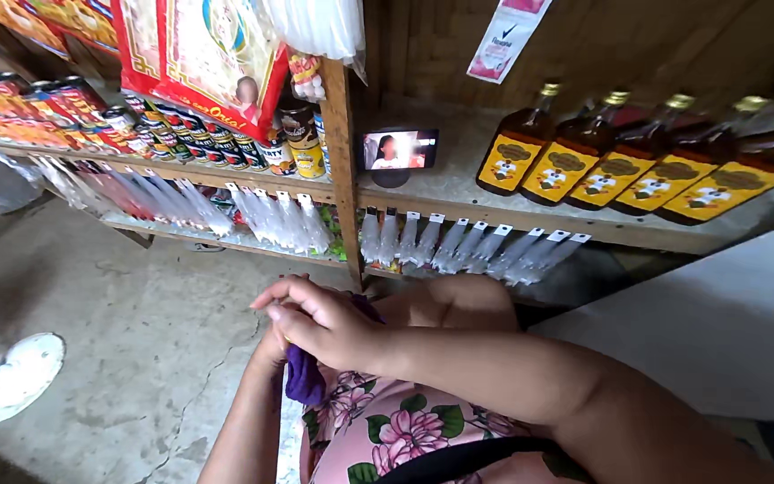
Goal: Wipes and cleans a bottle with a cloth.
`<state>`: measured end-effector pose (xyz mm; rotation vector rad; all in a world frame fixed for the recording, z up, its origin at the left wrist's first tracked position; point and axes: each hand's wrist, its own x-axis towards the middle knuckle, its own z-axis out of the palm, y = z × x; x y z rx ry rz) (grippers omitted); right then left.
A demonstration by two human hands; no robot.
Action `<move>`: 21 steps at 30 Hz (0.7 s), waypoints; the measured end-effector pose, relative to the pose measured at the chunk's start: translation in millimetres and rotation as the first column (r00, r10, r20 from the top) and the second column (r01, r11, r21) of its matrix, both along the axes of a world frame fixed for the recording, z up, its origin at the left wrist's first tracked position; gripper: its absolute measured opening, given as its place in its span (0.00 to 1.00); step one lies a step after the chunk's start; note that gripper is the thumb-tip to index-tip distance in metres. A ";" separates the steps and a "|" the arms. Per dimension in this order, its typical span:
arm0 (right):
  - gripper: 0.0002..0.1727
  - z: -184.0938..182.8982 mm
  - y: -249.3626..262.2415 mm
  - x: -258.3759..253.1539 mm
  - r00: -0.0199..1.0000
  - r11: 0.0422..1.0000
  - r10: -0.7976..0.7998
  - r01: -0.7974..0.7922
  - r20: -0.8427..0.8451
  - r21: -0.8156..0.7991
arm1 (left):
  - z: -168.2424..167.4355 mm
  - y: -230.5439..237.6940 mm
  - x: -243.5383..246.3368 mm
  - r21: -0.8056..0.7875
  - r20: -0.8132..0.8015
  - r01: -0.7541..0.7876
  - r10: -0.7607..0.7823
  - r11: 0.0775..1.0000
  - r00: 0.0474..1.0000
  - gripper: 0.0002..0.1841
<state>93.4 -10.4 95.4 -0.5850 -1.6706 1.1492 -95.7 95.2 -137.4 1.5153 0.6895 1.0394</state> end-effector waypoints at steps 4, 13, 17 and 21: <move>0.16 11.5 17.1 -26.4 1.000 0.996 -0.003 0.005 0.015 -0.095 | 30.8 -8.5 -2.0 -0.317 0.088 -0.129 0.164 0.940 0.983 0.13; 0.18 19.6 48.8 -49.2 0.992 0.975 0.104 -0.088 0.069 -0.204 | 121.6 -91.5 37.1 -0.265 0.265 -0.436 0.500 0.860 0.825 0.19; 0.16 20.0 53.7 -40.4 0.975 0.947 0.221 -0.212 0.008 -0.241 | 119.4 -93.9 47.6 -0.297 0.277 -0.450 0.527 0.842 0.803 0.20; 0.16 18.6 51.3 -19.4 0.967 0.935 0.252 -0.255 -0.045 -0.246 | 113.8 -94.3 60.6 -0.250 0.268 -0.464 0.522 0.850 0.810 0.19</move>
